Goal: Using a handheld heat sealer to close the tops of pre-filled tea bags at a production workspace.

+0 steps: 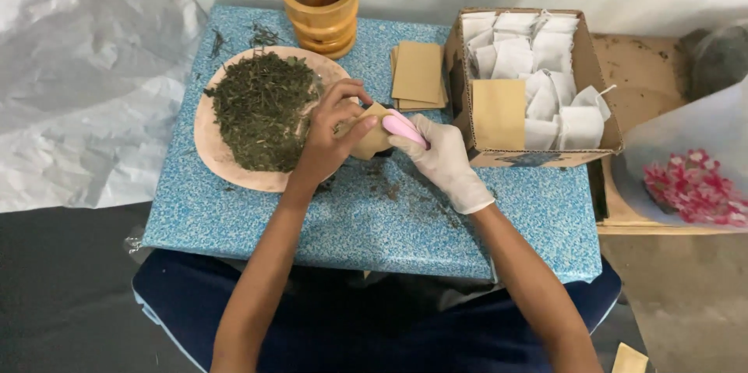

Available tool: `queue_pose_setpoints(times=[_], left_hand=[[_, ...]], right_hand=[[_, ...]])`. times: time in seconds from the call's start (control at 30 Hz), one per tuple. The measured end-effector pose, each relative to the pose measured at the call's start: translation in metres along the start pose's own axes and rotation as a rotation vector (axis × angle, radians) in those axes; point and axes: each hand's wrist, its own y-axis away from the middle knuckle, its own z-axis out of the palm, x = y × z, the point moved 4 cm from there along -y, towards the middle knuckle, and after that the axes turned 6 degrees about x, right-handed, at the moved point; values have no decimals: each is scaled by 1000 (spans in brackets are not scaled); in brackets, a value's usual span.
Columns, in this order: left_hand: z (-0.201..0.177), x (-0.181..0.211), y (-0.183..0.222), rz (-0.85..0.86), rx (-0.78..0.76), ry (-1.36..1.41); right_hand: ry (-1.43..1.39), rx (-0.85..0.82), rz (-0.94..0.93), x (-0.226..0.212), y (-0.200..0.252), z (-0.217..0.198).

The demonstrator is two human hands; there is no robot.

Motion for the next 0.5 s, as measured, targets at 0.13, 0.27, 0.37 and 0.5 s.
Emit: queue_pose_setpoints(times=[0.13,0.27,0.37,0.5], left_hand=[[1,1,-2,-4,-13,-18],[0,-1,-1,-34,-11,-12],[-4,5,-1,-45,8,-2],[-9,7,-4,4,20,-14]], right_hand=[[-10,6,-6,24,4,4],[-11,-7,-7,23,3,5],[-8,-7,-3,26,3,10],[19,-4,0,19,4,9]])
